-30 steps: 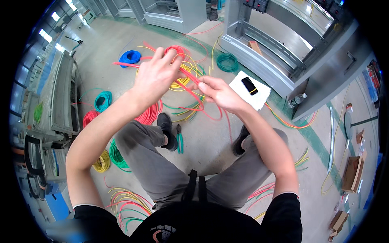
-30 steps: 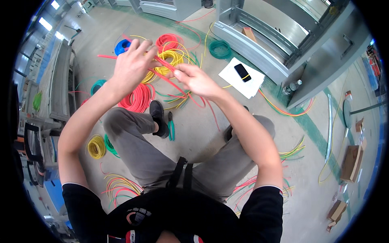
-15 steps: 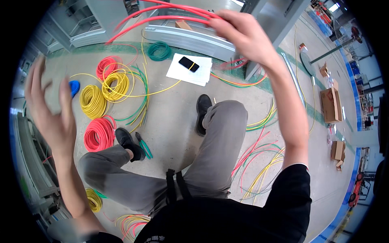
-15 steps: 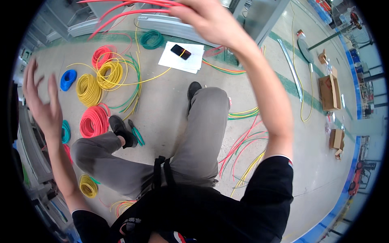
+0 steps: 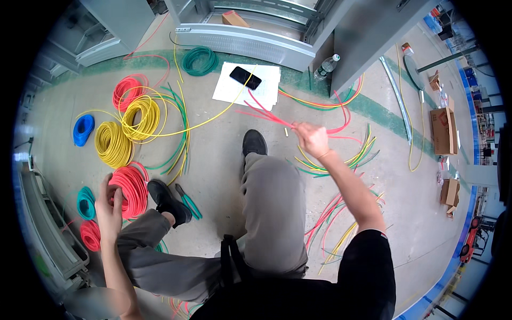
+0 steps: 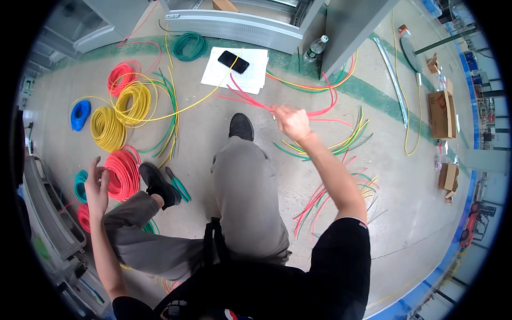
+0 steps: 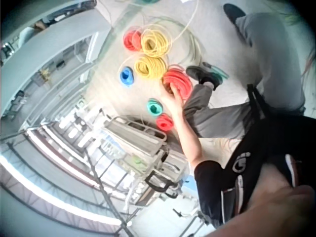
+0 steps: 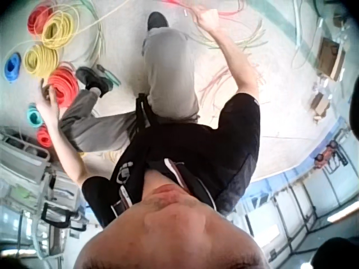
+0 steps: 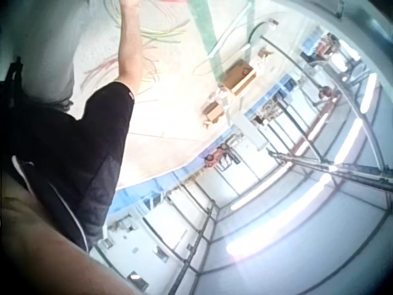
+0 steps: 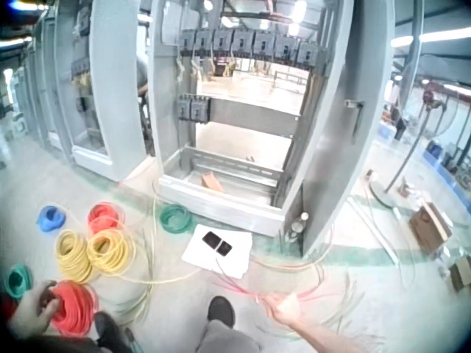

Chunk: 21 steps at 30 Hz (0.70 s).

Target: The person sits on the floor and uses wire strippers to remove the insulation from the ends of red and green wires. They repeatedly pull wire from coils, strip the ends, and place the stripped pieces on the floor.

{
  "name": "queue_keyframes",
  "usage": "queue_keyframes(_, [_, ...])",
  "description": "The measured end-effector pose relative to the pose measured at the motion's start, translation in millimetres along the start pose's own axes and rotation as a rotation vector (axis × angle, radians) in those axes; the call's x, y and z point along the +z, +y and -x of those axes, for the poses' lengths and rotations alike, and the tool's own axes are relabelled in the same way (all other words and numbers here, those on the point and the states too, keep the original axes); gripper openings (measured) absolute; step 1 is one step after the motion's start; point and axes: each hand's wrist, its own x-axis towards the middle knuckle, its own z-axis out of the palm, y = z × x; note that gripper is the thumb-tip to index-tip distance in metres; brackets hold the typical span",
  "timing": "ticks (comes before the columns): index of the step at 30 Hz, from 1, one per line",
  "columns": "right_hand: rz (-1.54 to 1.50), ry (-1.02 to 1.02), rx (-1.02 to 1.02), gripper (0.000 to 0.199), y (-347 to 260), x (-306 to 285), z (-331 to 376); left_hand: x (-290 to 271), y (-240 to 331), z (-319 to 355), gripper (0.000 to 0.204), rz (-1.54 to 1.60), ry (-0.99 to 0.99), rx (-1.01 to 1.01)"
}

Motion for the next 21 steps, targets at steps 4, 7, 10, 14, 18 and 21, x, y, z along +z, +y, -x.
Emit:
queue_keyframes(4, [-0.129, -0.087, -0.008, 0.012, 5, 91, 42, 9, 9, 3, 0.036, -0.050, -0.046, -0.053])
queue_keyframes(7, [-0.022, -0.348, 0.150, 0.016, 19, 143, 79, 17, 18, 0, 0.034, -0.118, -0.133, -0.015])
queue_keyframes(10, [0.058, -0.424, 0.435, 0.019, 28, 170, 100, 22, 14, 6, 0.033, -0.194, -0.189, 0.076])
queue_keyframes(14, [0.150, -0.718, 0.648, 0.021, 43, 165, 102, 23, 29, 2, 0.032, -0.190, -0.244, 0.043])
queue_keyframes(18, [0.083, -0.512, 0.697, 0.021, 46, 146, 101, 20, 34, 4, 0.030, -0.226, -0.247, 0.138])
queue_keyframes(21, [-0.004, -0.366, 0.625, 0.020, 33, 112, 77, 14, 29, 9, 0.030, -0.274, -0.245, 0.216])
